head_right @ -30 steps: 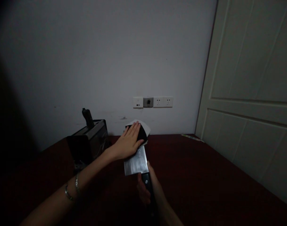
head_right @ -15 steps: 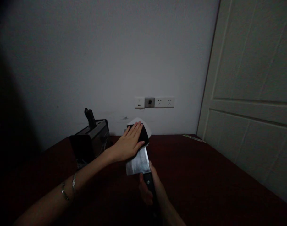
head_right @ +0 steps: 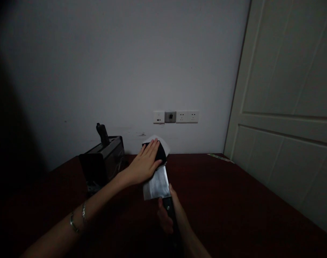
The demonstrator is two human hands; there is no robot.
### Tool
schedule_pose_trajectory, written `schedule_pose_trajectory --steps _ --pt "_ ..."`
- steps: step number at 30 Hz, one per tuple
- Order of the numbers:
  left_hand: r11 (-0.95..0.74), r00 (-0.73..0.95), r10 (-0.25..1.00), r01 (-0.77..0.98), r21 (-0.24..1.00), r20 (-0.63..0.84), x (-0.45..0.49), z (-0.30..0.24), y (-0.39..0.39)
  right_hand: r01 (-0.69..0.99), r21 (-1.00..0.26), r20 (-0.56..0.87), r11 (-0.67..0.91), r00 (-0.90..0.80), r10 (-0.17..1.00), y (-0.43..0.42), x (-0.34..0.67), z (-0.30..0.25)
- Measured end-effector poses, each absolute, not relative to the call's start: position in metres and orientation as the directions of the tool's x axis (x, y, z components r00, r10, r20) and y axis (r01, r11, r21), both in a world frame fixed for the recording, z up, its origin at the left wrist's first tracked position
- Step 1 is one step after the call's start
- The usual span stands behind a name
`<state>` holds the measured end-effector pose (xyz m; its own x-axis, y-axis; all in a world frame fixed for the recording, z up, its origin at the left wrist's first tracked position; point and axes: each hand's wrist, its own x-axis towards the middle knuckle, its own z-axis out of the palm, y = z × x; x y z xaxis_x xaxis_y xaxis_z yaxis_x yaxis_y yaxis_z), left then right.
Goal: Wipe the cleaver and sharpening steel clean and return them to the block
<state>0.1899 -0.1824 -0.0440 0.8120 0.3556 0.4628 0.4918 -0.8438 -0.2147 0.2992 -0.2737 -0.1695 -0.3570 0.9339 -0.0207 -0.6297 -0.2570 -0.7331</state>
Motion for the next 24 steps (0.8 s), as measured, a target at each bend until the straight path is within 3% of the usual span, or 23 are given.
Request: schedule_pose_trajectory --steps 2,9,16,24 --pt "-0.84 0.805 0.354 0.498 -0.215 0.477 0.189 -0.043 -0.18 -0.628 -0.724 -0.05 -0.285 -0.365 0.93 -0.273 0.297 -0.173" --pt "-0.903 0.908 0.155 0.29 -0.318 0.389 0.181 -0.055 -0.217 -0.69 -0.694 -0.015 -0.205 -0.272 0.962 -0.27 0.299 -0.18" --pt "-0.865 0.845 0.326 0.448 -0.228 0.423 0.194 -0.04 -0.184 -0.729 -0.644 -0.024 -0.232 -0.283 0.959 -0.269 0.293 -0.181" --pt "-0.902 0.903 0.198 0.32 -0.289 0.382 0.179 -0.056 -0.213 -0.682 -0.705 0.024 -0.197 -0.3 0.954 -0.271 0.297 -0.174"
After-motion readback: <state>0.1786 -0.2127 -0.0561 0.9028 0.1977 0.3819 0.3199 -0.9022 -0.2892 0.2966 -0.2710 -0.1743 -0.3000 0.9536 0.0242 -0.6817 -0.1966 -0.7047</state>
